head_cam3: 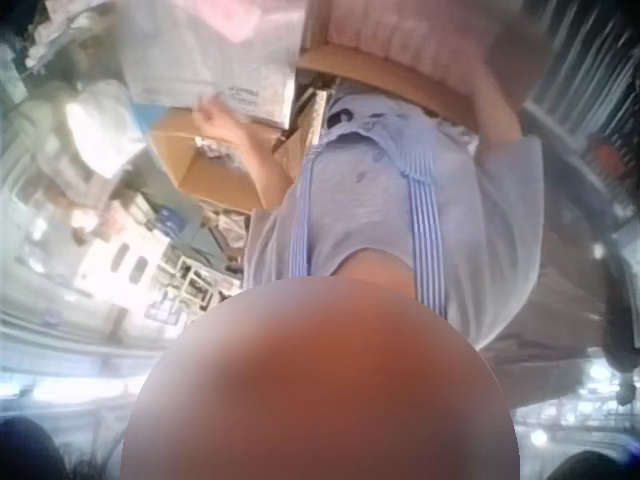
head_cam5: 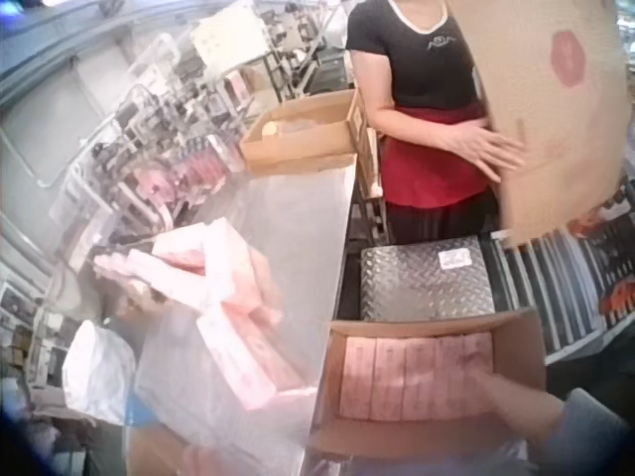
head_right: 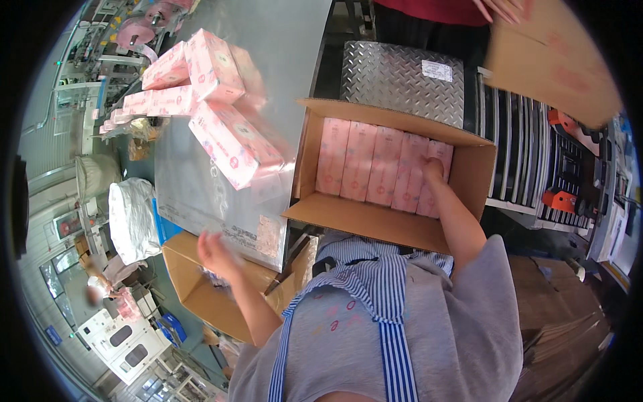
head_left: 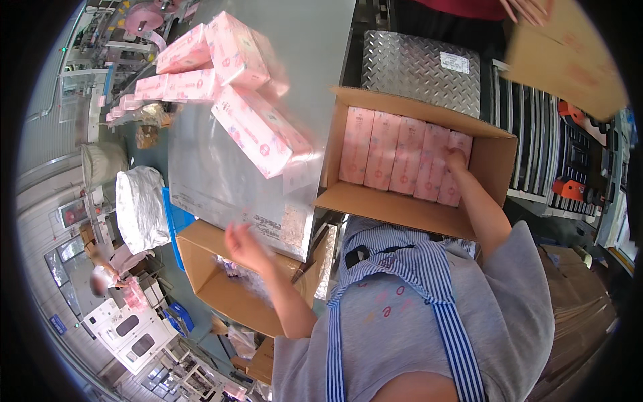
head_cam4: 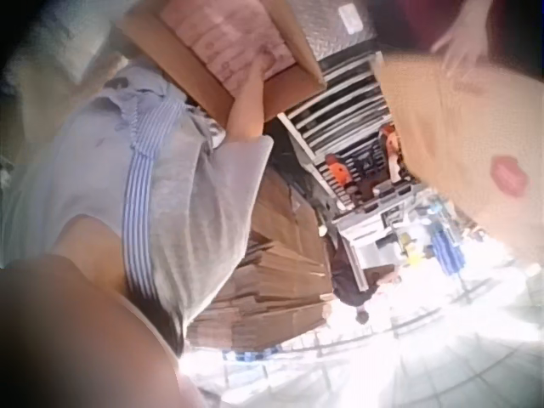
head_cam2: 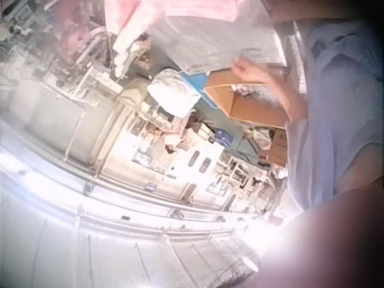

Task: The person packs pink rectangular packages into cardboard boxes on a metal table. They arrange the packages inside, close the box flaps, and move the filled boxes to a conveyor belt. The person repeats this process with multiple boxes.

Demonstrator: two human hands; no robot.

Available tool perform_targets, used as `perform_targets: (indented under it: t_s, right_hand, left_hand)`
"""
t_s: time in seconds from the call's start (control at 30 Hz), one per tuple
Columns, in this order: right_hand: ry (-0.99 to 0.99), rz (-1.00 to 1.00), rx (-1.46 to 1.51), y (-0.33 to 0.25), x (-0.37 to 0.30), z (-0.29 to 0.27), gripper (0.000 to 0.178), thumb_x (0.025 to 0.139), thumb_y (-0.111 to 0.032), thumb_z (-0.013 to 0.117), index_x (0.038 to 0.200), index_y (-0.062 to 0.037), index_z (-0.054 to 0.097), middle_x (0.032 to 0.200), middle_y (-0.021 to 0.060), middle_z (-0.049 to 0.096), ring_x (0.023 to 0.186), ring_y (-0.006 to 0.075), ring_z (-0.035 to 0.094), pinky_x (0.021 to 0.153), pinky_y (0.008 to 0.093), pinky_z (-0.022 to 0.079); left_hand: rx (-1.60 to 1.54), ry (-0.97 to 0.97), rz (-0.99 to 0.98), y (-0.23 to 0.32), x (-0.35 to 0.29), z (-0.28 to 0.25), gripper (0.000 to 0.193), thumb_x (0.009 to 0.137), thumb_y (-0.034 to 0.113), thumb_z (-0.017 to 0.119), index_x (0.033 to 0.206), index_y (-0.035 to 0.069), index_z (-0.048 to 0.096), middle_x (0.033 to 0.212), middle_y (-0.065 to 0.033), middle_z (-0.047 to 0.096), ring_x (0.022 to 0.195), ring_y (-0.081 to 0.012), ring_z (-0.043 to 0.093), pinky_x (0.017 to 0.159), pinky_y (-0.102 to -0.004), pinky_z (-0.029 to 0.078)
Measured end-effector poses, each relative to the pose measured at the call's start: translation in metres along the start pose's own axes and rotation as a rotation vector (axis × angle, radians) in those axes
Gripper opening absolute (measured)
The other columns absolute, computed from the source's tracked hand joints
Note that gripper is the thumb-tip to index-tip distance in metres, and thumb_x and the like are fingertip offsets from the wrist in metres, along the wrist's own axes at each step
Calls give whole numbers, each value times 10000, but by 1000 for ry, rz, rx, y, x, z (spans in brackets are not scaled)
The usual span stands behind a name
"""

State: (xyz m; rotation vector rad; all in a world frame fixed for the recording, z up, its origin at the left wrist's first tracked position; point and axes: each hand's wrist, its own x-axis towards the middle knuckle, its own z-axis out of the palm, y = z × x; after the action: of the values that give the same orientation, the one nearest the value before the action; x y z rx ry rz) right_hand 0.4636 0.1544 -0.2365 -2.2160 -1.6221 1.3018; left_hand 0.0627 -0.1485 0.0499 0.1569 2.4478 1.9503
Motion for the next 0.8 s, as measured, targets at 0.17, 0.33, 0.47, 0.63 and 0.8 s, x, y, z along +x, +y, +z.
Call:
perform_targets:
  t_s: [0.17,0.33,0.47,0.63,0.8]
  right_hand:
    - [-5,372,-9,-2,-44,-24,335,904,-328,509,926,-31,662,978,196,648,825,307,646,710,434,517]
    - [-496,-899,-949,-5,-105,18,224,828,-175,487,917,-66,662,989,166,634,894,347,616,771,450,499]
    - [-801,-669,-1144,-56,-103,45,200,807,-133,496,915,-104,663,1031,119,622,1055,309,548,900,437,443]
    - [81,-882,-877,-108,-54,50,301,835,-180,460,1060,-54,614,1146,189,575,1104,326,517,943,477,390]
    - [-713,-445,-1059,-57,-67,34,387,817,-150,480,1184,-64,567,1231,221,516,1150,319,489,1006,442,344]
  left_hand:
    - [1119,360,127,-67,19,-147,293,941,133,429,1163,-21,543,1118,-202,594,1011,-343,573,861,-423,461]
    - [1077,-331,-352,-226,-9,-281,344,907,191,505,1170,-25,560,1159,-183,598,1053,-296,577,898,-395,452]
    - [867,-276,-543,-166,-10,-203,350,893,188,534,1163,-32,567,1176,-174,597,1069,-269,575,915,-380,441]
    - [833,156,-87,-155,42,-238,292,861,75,580,1130,-38,582,1114,-140,625,991,-214,597,886,-327,455]
    - [326,-185,-82,-71,91,-80,265,886,120,585,1120,-5,585,1093,-104,616,1025,-201,577,882,-313,453]
